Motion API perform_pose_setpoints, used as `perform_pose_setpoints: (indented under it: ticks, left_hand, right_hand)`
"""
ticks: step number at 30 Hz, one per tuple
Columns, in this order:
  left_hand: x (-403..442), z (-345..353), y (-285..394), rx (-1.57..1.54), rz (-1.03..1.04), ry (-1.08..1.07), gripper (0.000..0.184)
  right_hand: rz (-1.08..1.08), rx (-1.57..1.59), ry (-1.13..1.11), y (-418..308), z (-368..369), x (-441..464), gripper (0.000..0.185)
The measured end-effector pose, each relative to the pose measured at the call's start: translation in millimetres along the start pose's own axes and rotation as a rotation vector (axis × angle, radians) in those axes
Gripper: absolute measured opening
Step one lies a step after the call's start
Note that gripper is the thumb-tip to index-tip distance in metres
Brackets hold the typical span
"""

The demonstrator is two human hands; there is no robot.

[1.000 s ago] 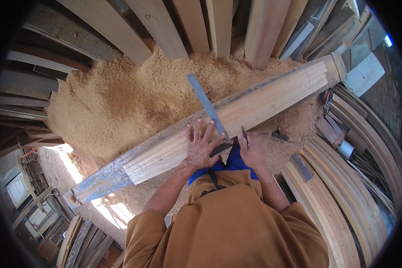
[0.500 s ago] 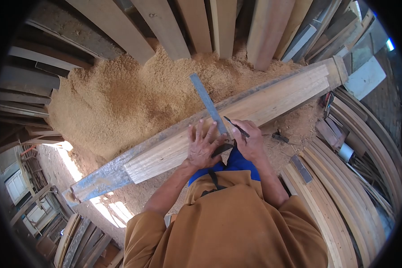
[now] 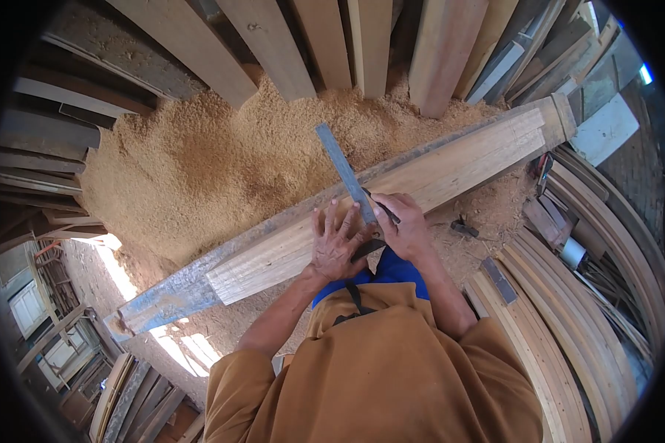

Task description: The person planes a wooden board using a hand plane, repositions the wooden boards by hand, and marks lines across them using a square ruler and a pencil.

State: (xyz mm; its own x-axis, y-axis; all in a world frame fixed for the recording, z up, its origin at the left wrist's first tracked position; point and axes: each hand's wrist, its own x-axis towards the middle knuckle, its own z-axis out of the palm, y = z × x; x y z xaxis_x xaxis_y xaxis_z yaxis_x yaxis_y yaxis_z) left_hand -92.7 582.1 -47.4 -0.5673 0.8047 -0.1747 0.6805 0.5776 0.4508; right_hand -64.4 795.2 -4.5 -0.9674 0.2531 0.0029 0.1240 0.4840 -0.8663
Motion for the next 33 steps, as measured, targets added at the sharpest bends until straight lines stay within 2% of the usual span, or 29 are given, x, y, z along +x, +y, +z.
perform_pose_setpoints:
  ticks: [5, 8, 14, 17, 20, 23, 26, 33]
  left_hand:
    - [0, -1, 0, 0.000, -0.001, -0.001, 0.080]
    - [1, -3, 0, 0.004, -0.005, -0.018, 0.081]
    - [3, -9, 5, -0.035, -0.004, 0.012, 0.081]
    - [2, -6, 2, -0.020, -0.011, -0.032, 0.082]
    - [2, -7, 3, -0.028, 0.000, -0.029, 0.083]
    - [7, -7, 6, -0.041, 0.011, -0.017, 0.082]
    - [19, -3, 9, -0.059, 0.031, 0.009, 0.082]
    - [32, 3, 18, -0.060, 0.033, 0.048, 0.079]
  right_hand:
    - [0.042, -0.100, -0.118, -7, -17, -6, 0.019]
    - [-0.023, -0.118, -0.138, -6, -27, -16, 0.017]
    - [0.037, -0.118, -0.208, -8, -37, -24, 0.011]
    - [0.068, -0.077, -0.074, -15, -39, -24, 0.009]
    - [0.193, -0.165, 0.046, -7, -40, -33, 0.009]
    - [0.371, -0.310, 0.025, 22, -33, -52, 0.012]
    - [0.588, -0.207, -0.109, 34, -24, -62, 0.019]
    - [0.757, 0.288, 0.007, 53, 1, -72, 0.022]
